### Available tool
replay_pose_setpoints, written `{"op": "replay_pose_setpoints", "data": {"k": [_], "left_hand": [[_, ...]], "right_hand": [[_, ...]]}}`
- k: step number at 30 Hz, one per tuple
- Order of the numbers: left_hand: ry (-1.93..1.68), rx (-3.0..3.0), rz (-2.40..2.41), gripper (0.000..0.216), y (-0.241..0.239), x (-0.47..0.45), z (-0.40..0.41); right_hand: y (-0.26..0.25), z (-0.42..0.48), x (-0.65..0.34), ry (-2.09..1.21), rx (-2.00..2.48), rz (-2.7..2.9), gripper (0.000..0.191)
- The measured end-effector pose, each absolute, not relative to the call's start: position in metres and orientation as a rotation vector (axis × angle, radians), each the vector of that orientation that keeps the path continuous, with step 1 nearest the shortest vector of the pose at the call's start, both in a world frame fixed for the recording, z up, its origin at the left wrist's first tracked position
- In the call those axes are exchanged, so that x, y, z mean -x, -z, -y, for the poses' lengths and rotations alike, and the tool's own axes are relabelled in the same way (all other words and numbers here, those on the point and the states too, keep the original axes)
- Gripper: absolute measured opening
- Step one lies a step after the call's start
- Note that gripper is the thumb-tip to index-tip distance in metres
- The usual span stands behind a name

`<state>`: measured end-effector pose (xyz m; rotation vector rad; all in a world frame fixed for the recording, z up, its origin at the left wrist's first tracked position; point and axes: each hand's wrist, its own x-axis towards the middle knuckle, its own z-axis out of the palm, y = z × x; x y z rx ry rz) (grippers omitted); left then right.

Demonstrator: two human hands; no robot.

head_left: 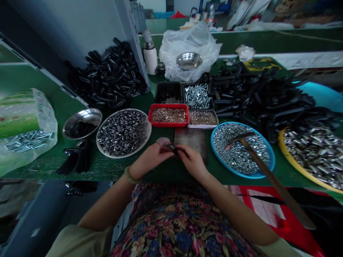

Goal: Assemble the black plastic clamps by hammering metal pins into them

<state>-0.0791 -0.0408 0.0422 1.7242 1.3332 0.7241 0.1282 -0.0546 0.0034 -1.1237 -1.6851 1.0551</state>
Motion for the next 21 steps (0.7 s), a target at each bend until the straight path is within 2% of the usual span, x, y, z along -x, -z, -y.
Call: {"op": "replay_pose_setpoints", "data": {"k": [5,9,12,16,18,21], "left_hand": [[-0.687,-1.985,-2.008,0.017,-0.034,0.141,-0.026],[-0.608,-2.001,-1.981,0.006,-0.031,0.147,-0.055],[-0.623,-1.970,-1.943,0.002,-0.043,0.135,-0.044],[-0.791,-1.520,-1.587,0.014,-0.052,0.098,-0.005],[-0.794,-1.229,-1.304,0.028,-0.051,0.067,0.016],[-0.699,-1.093,-1.086,0.049,-0.048,0.016,0.033]], "right_hand": [[0.004,0.058,-0.129,-1.369,1.056,1.254,0.021],[-0.001,0.065,-0.137,-1.368,1.018,1.333,0.015],[-0.010,0.073,-0.152,-1.196,1.030,1.582,0.016],[-0.019,0.082,-0.166,-0.953,0.917,1.992,0.024],[-0.019,0.081,-0.171,-0.893,0.849,2.075,0.028],[-0.018,0.079,-0.186,-0.786,0.917,2.035,0.037]]}}
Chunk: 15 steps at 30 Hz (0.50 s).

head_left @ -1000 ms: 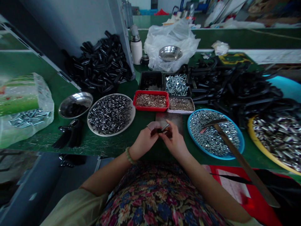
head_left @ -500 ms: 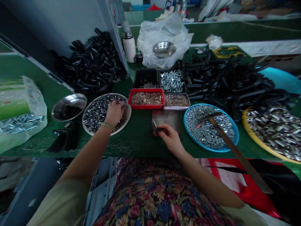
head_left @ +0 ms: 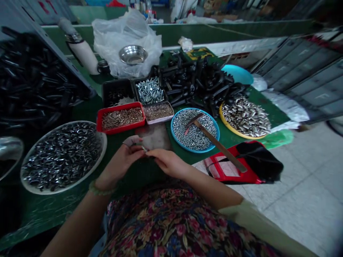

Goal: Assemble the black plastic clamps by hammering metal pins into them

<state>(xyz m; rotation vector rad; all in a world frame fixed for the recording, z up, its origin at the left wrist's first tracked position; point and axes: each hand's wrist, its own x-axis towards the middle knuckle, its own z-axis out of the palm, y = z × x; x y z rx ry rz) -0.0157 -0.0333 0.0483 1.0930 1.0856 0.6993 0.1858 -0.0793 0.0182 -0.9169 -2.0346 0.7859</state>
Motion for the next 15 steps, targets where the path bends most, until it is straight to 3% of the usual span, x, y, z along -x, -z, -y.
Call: {"op": "replay_pose_setpoints", "data": {"k": [3,9,15], "left_hand": [[-0.635,-1.208,-0.940,0.056,-0.048,-0.032,0.027],[-0.575,-1.855,-0.666,0.013,-0.021,-0.142,-0.008],[-0.331,-2.337,-0.501,0.020,0.009,-0.193,-0.015]], "right_hand": [[-0.016,0.086,-0.216,-0.663,1.029,1.935,0.041],[-0.015,0.116,-0.287,-0.563,1.294,1.279,0.026],[-0.023,0.130,-0.316,-0.623,1.265,1.014,0.020]]}}
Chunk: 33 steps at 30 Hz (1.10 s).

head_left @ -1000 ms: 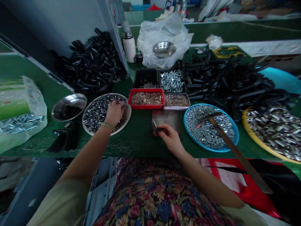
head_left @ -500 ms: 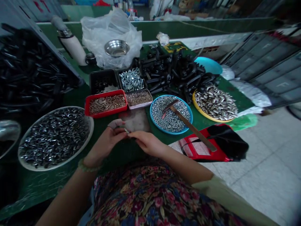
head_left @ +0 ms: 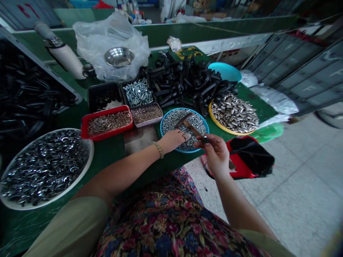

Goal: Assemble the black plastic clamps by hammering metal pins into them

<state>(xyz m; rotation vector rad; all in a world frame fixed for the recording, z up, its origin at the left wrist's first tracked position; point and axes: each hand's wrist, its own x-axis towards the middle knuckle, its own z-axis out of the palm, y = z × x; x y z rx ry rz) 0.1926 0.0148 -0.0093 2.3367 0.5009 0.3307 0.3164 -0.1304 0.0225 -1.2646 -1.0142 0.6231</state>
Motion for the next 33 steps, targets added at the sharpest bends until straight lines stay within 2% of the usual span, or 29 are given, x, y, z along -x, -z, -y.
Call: {"op": "replay_pose_setpoints", "data": {"k": [4,10,13,22,24,27,29,31,33], "left_hand": [[-0.452,-2.161,-0.678,0.019,0.002,-0.178,-0.017],[-0.655,-0.904,-0.729,0.015,-0.020,-0.132,-0.011],[-0.657,-0.672,-0.680,0.021,-0.028,-0.108,-0.004],[-0.407,-0.925,-0.664,0.017,-0.044,-0.055,-0.008],[-0.406,-1.113,-0.638,0.014,-0.054,-0.046,-0.009],[-0.630,-1.410,-0.643,0.003,-0.070,-0.039,-0.004],[-0.815,-1.572,-0.655,0.012,-0.074,-0.038,0.001],[-0.951,-1.669,-0.697,0.018,-0.074,-0.037,0.006],[-1.005,-1.625,-0.740,0.014,-0.072,-0.035,0.011]], "right_hand": [[-0.019,0.130,-0.310,-0.776,1.236,1.054,0.019],[-0.014,0.114,-0.284,-1.030,1.189,1.227,0.020],[-0.014,0.104,-0.271,-1.119,1.176,1.328,0.021],[-0.057,0.084,-0.263,-1.264,1.193,1.858,0.021],[-0.053,0.081,-0.255,-1.363,1.134,1.699,0.017],[-0.040,0.077,-0.235,-1.516,0.927,1.150,0.017],[-0.034,0.075,-0.223,-1.562,0.810,0.868,0.026],[-0.032,0.074,-0.215,-1.582,0.780,0.785,0.028],[-0.030,0.073,-0.214,-1.583,0.810,0.845,0.024]]}}
